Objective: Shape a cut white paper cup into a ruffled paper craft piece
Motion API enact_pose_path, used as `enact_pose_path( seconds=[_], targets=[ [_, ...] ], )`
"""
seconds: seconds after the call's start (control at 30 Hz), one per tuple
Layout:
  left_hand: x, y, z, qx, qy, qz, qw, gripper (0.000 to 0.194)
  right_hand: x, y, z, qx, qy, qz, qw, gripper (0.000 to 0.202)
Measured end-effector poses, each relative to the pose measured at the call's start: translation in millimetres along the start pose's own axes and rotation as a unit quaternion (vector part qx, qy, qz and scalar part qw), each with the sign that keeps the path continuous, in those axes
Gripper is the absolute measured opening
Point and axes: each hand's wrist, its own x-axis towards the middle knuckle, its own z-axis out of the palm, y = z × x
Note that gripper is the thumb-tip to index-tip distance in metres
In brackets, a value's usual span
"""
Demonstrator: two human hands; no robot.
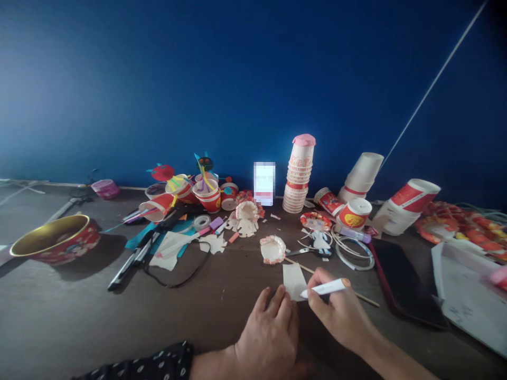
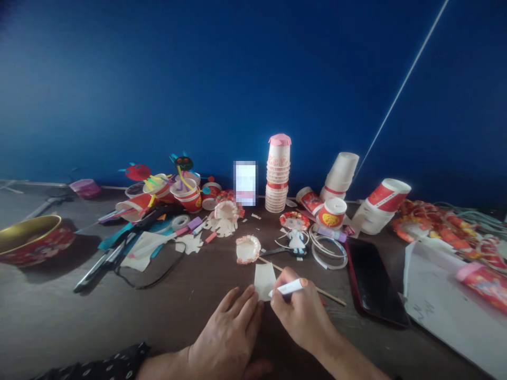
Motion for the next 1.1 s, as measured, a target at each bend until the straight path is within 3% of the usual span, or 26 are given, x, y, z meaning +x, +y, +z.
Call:
enact_pose_path(
  seconds=[0.3, 1.1],
  targets=[
    [0.4, -1.7, 8.1, 0.008, 0.039, 0.009, 0.999, 0.075, -1.6, 1.7, 0.3, 0.006, -0.006, -0.003, 1.000, 0.017],
    [0.8, -1.4, 7.5, -0.010, 0.029, 0.009, 0.999, 0.073, -3.4, -0.4, 1.4, 0.015, -0.032, -0.010, 0.999, 0.017]
  ],
)
